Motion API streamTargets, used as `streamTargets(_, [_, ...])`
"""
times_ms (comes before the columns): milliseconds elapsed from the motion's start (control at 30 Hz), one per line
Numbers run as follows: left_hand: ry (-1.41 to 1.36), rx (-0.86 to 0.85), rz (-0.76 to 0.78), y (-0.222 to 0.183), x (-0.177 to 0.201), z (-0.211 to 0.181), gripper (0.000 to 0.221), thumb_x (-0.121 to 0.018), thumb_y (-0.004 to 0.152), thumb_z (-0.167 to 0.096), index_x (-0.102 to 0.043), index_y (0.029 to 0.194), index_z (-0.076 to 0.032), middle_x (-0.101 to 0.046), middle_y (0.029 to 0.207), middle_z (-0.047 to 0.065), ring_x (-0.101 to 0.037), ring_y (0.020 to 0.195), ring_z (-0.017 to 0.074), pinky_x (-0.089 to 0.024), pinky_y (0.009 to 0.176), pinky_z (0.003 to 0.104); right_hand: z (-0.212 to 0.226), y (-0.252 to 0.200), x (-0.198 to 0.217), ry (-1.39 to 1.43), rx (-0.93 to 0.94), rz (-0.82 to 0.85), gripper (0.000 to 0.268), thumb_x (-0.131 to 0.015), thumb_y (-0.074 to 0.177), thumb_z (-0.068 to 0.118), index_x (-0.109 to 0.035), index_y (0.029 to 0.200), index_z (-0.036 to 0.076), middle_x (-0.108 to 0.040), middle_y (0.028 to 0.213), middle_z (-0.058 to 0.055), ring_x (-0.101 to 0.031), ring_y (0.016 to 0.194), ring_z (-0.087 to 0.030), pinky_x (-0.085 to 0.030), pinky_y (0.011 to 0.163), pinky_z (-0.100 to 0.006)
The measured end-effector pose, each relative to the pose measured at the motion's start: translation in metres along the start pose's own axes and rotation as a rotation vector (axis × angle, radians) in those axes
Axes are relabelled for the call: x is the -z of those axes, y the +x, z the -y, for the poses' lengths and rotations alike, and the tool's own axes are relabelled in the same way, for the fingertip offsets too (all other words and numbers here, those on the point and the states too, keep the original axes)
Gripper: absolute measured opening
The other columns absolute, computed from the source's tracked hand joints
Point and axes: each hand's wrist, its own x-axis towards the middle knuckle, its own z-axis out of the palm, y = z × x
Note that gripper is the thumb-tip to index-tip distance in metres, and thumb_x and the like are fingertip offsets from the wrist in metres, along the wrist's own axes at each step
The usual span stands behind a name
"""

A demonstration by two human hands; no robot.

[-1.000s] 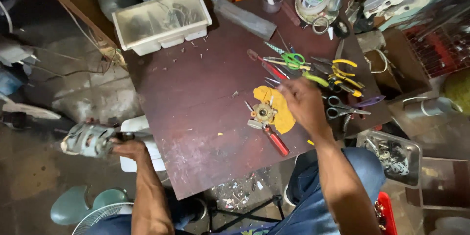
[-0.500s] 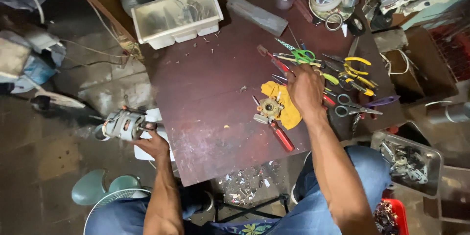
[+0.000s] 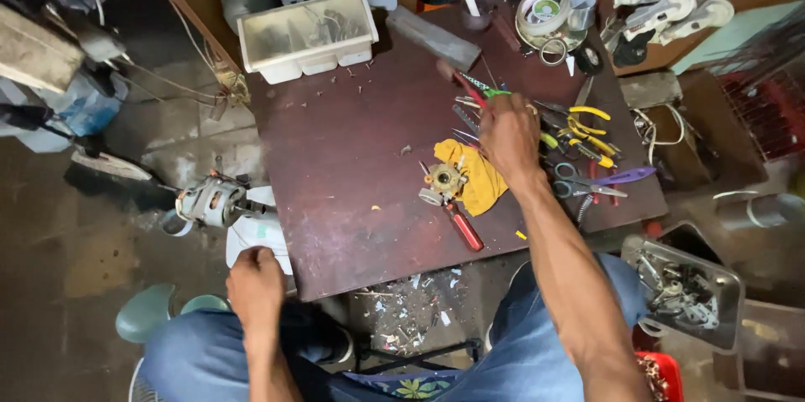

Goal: Disassembling a fan motor to remove the core and other internal components using hand tools.

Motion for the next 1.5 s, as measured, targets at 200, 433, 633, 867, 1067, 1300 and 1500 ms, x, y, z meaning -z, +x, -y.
streamTargets(200, [-0.197, -0.921, -0.143, -0.091, -0.010, -0.137, 0.031, -0.082, 0.075, -0.032, -0.070, 0.086, -0.005, -0.064, 0.072, 0.016, -0.064, 0.077, 0.0386, -0.050, 0.069, 0.048, 0.042, -0.037, 0.048, 0.403, -0.149, -0.238, 0.022, -0.057, 0.098, 0.023, -0.057, 0.113, 0.007, -0.070, 0.101, -0.021, -0.065, 0.100, -0.047, -0.050, 0.084, -0.056])
streamTargets(433, [0.089, -1.008, 0.225, -0.087, -0.076, -0.186, 0.073, -0.076, 0.075, -0.060, -0.063, 0.110, 0.002, -0.063, 0.105, 0.021, -0.057, 0.106, 0.0381, -0.043, 0.089, 0.059, 0.043, -0.085, 0.076, 0.471, -0.157, -0.236, 0.021, -0.050, 0.106, 0.022, -0.066, 0.109, 0.008, -0.073, 0.088, -0.017, -0.069, 0.093, -0.041, -0.052, 0.080, -0.050])
streamTargets(633, [-0.101, -0.933, 0.280, -0.056, -0.100, -0.172, 0.054, -0.084, 0.065, -0.032, -0.064, 0.107, -0.005, -0.067, 0.095, 0.014, -0.064, 0.097, 0.0367, -0.034, 0.101, 0.066, 0.052, -0.088, 0.076, 0.588, -0.106, -0.196, 0.016, -0.062, 0.101, 0.016, -0.073, 0.111, 0.010, -0.075, 0.091, -0.014, -0.071, 0.091, -0.025, -0.055, 0.079, -0.042])
streamTargets(867, [-0.503, -0.849, 0.246, -0.024, -0.037, -0.139, 0.075, -0.087, 0.060, -0.021, -0.049, 0.124, -0.004, -0.070, 0.102, 0.021, -0.069, 0.095, 0.0463, -0.056, 0.080, 0.057, 0.074, -0.084, 0.072, 0.533, 0.211, 0.023, 0.023, -0.072, 0.089, 0.009, -0.079, 0.110, 0.015, -0.076, 0.093, -0.011, -0.072, 0.085, -0.032, -0.056, 0.075, -0.040])
streamTargets(1067, [-0.471, -0.751, 0.309, -0.019, -0.009, -0.119, 0.074, -0.086, 0.056, -0.016, -0.050, 0.119, -0.004, -0.072, 0.099, 0.019, -0.071, 0.094, 0.0449, -0.058, 0.075, 0.054, 0.087, -0.088, 0.059, 0.394, 0.422, 0.073, 0.016, -0.072, 0.087, 0.013, -0.081, 0.098, 0.021, -0.074, 0.087, -0.002, -0.069, 0.068, -0.024, -0.055, 0.066, -0.034])
streamTargets(1300, [-0.423, -0.829, 0.452, -0.011, -0.012, -0.107, 0.072, -0.082, 0.056, -0.014, -0.051, 0.119, -0.004, -0.071, 0.099, 0.021, -0.068, 0.090, 0.0507, -0.055, 0.072, 0.057, 0.094, -0.086, 0.070, 0.443, 0.457, 0.151, 0.014, -0.075, 0.083, 0.011, -0.081, 0.093, 0.018, -0.073, 0.083, -0.003, -0.069, 0.067, -0.025, -0.054, 0.060, -0.033])
streamTargets(1500, [-0.321, -0.916, 0.504, -0.007, -0.026, -0.102, 0.071, -0.081, 0.056, -0.018, -0.050, 0.120, -0.011, -0.072, 0.101, 0.016, -0.066, 0.089, 0.0518, -0.051, 0.074, 0.058, 0.062, -0.080, 0.055, 0.427, 0.403, 0.043, 0.014, -0.078, 0.085, 0.011, -0.080, 0.097, 0.017, -0.072, 0.086, 0.000, -0.068, 0.068, -0.019, -0.052, 0.061, -0.027])
